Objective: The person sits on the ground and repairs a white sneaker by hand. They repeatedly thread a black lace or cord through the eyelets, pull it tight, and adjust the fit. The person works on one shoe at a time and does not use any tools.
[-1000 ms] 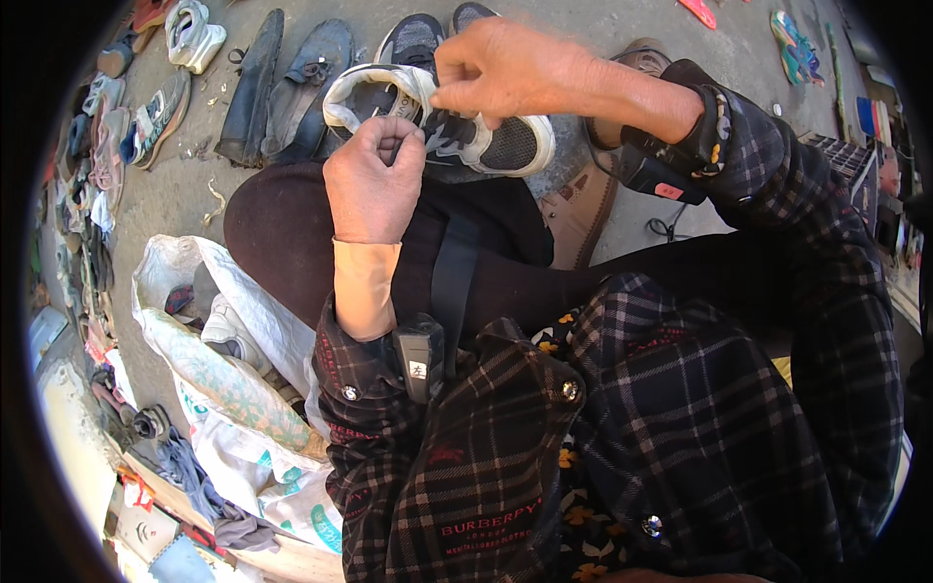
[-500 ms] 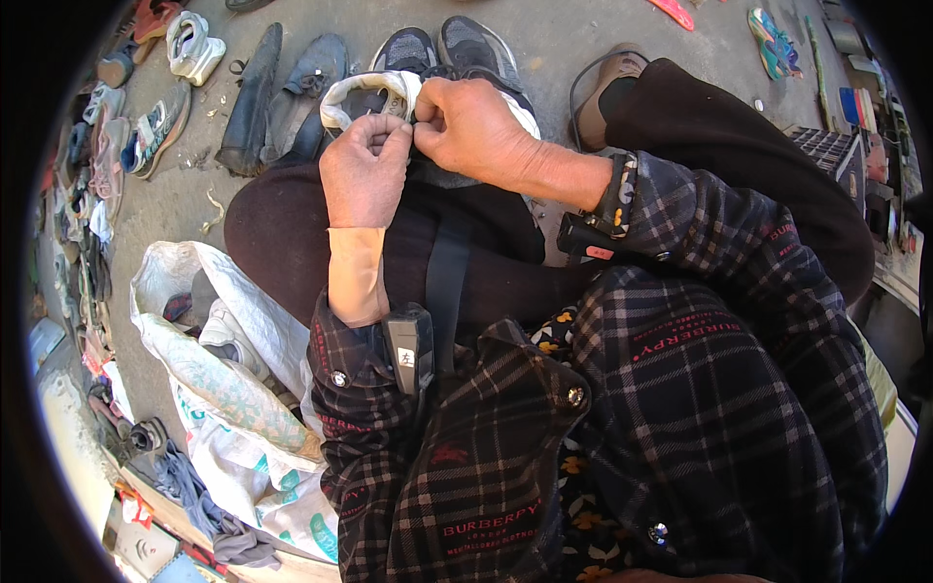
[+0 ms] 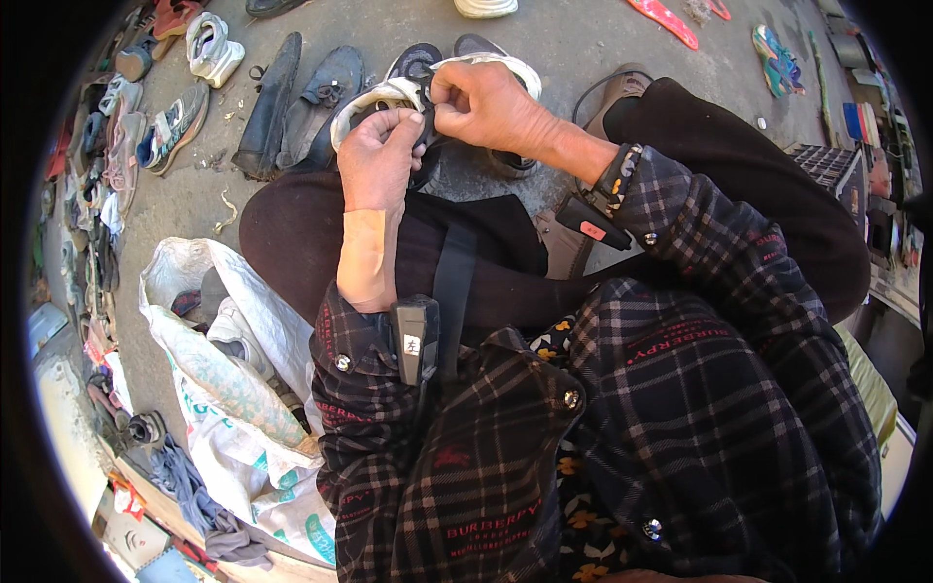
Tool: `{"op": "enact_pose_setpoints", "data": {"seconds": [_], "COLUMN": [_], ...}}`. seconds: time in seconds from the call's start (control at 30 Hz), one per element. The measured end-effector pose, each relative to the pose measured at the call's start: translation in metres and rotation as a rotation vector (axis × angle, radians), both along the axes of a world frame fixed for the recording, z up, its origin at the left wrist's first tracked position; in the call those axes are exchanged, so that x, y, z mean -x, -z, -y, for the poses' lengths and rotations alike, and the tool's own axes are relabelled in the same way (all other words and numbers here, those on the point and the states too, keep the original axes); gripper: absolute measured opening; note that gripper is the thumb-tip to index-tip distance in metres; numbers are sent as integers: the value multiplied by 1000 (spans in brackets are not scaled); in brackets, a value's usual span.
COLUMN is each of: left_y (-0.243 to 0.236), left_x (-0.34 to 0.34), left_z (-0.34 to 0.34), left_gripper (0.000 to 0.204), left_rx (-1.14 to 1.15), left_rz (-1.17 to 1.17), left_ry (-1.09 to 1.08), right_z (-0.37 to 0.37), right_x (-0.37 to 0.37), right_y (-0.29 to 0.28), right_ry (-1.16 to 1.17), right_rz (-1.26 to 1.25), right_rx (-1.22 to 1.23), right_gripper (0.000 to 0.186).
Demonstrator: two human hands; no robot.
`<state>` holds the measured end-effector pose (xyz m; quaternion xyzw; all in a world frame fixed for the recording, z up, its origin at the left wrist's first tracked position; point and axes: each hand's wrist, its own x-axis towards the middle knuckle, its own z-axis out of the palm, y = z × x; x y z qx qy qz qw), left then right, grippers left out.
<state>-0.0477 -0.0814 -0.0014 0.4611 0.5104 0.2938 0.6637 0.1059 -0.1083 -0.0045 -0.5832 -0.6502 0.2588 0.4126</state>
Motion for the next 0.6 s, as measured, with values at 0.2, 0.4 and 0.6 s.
{"op": "enact_pose_setpoints", "data": {"seconds": [0.2, 0.4, 0.6], "left_y": [5, 5, 10], "left_x": [-3, -8, -12], "left_z": [-7, -7, -13], "left_gripper": [19, 22, 19], "left_rx": [3, -129, -360], "left_rz": [-13, -96, -242], "left_ry": [29, 24, 64], "right_z": [-3, -6, -16], "right_x": [-10, -9, -6], "right_y": [13, 6, -6], "right_ry": [-56, -71, -160], "right_rz": [-187, 166, 619], "right_rx": [178, -76, -60], "right_gripper": [8, 7, 10]}}
